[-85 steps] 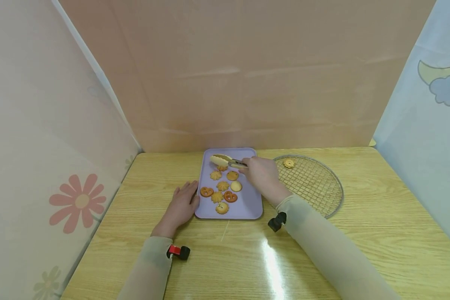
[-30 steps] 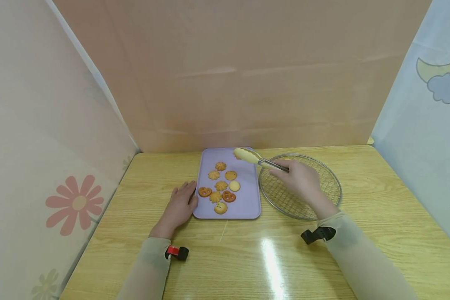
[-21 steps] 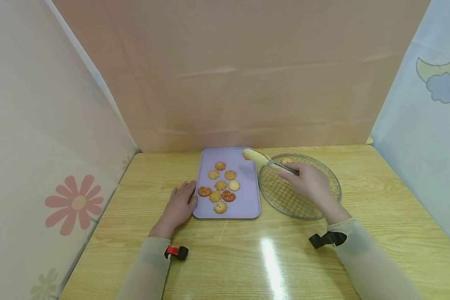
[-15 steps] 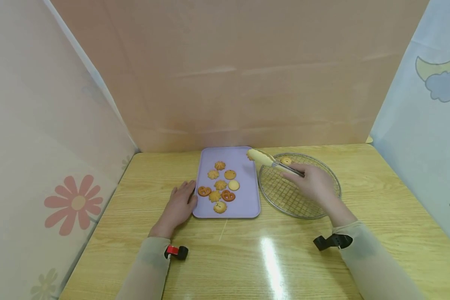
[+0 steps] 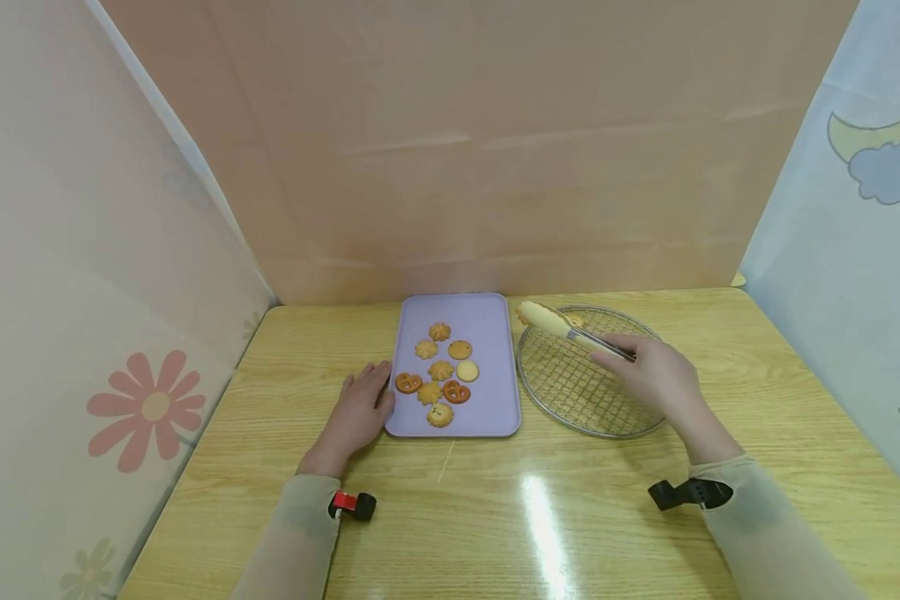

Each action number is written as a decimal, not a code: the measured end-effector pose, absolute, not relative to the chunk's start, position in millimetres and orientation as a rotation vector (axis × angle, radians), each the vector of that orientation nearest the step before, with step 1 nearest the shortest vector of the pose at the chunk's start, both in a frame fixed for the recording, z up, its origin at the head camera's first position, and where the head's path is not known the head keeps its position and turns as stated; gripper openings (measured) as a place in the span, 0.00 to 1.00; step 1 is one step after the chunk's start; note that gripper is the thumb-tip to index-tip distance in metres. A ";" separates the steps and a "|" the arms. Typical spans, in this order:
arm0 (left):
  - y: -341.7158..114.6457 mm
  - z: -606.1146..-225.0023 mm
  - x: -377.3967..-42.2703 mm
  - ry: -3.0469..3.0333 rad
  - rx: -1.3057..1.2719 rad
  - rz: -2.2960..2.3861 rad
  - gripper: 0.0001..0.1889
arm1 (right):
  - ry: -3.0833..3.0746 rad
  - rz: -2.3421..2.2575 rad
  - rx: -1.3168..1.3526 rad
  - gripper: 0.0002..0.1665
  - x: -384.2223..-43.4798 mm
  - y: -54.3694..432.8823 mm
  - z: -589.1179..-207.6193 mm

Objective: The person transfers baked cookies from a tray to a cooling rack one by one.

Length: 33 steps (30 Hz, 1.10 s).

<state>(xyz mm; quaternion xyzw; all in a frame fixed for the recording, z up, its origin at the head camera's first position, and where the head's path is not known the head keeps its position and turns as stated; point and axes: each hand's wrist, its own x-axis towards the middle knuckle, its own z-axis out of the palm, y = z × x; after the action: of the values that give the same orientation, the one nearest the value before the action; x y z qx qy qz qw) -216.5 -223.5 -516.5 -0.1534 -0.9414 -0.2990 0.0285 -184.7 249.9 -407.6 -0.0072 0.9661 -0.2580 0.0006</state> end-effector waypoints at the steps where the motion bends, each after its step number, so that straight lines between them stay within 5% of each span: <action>1: -222.6 -513.9 -215.3 -2.910 -0.472 -0.921 0.31 | 3.035 -0.806 -0.023 0.44 -184.2 251.7 -408.5; 11: -215.9 -491.8 -204.6 -2.942 -0.458 -0.906 0.30 | 3.023 -0.789 -0.011 0.42 -180.0 267.6 -414.0; 33: -223.5 -515.0 -214.3 -2.898 -0.474 -0.950 0.31 | 2.907 -0.814 -0.053 0.44 -182.6 287.6 -419.4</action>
<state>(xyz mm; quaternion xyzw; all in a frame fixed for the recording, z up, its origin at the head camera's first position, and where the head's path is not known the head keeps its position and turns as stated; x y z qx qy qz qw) -214.3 -223.5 -515.0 -0.1534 -0.9386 -0.3077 0.0277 -182.6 287.6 -419.4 -0.0174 0.9610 -0.2691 0.0611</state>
